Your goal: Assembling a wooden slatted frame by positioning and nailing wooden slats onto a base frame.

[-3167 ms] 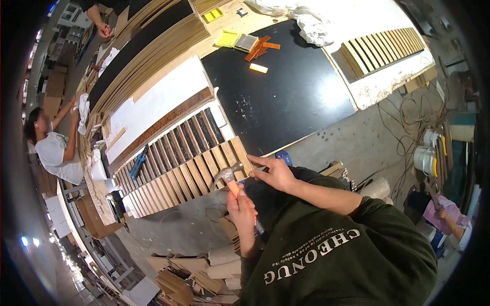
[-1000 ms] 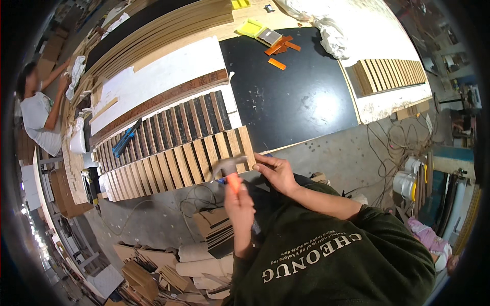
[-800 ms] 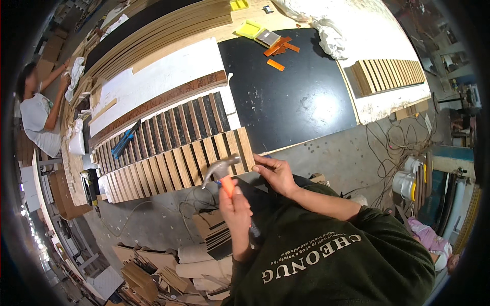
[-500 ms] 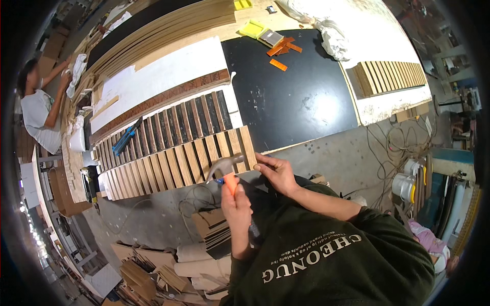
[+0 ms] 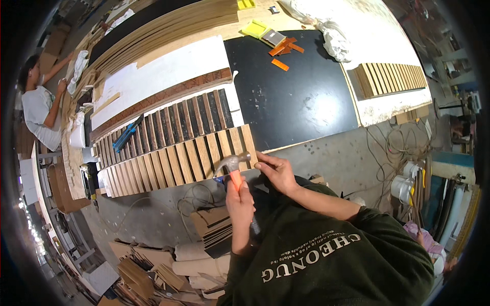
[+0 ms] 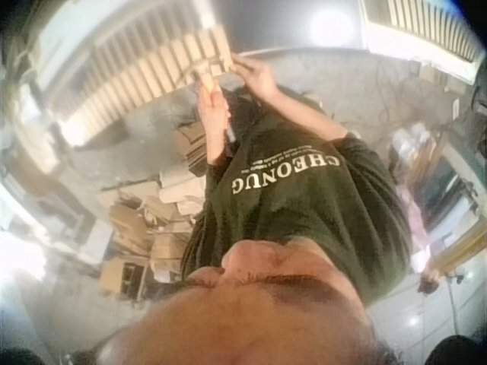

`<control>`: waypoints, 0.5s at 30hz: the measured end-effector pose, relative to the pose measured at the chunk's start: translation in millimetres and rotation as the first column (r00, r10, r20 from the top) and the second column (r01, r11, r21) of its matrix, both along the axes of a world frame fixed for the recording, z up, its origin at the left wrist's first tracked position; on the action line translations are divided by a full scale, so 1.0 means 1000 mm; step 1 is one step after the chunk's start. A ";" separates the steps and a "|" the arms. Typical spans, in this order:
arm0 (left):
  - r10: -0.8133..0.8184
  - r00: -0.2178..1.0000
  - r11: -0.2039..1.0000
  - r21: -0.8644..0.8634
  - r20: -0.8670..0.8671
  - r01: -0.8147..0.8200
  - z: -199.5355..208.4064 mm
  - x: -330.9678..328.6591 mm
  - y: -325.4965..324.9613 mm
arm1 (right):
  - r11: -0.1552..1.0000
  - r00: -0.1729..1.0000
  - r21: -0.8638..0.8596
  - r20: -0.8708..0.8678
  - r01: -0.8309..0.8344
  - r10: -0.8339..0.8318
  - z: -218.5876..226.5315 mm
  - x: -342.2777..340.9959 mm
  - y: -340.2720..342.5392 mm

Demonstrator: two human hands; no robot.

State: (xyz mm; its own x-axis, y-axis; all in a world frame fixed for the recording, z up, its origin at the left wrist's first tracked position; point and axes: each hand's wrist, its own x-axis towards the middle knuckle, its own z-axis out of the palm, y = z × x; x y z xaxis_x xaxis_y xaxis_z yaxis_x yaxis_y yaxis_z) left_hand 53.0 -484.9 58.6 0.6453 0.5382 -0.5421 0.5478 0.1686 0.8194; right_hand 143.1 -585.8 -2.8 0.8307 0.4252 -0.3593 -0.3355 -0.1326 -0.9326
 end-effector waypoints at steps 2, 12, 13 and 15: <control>-0.012 0.999 0.999 0.041 0.033 0.011 0.002 0.001 0.001 | 0.999 1.000 0.039 -0.009 0.022 -0.022 0.002 0.000 0.001; 0.014 1.000 0.999 -0.049 0.025 -0.013 0.011 0.004 0.007 | 0.999 0.999 0.048 -0.031 0.019 -0.018 -0.008 -0.002 -0.004; 0.009 1.000 0.999 -0.053 0.023 -0.008 0.014 0.002 0.009 | 0.998 0.999 0.063 -0.039 0.023 -0.020 -0.003 0.000 -0.002; 0.185 0.968 0.980 -0.104 0.171 -0.169 0.018 -0.004 0.012 | 0.997 0.999 0.078 -0.048 0.026 -0.022 0.000 0.000 -0.001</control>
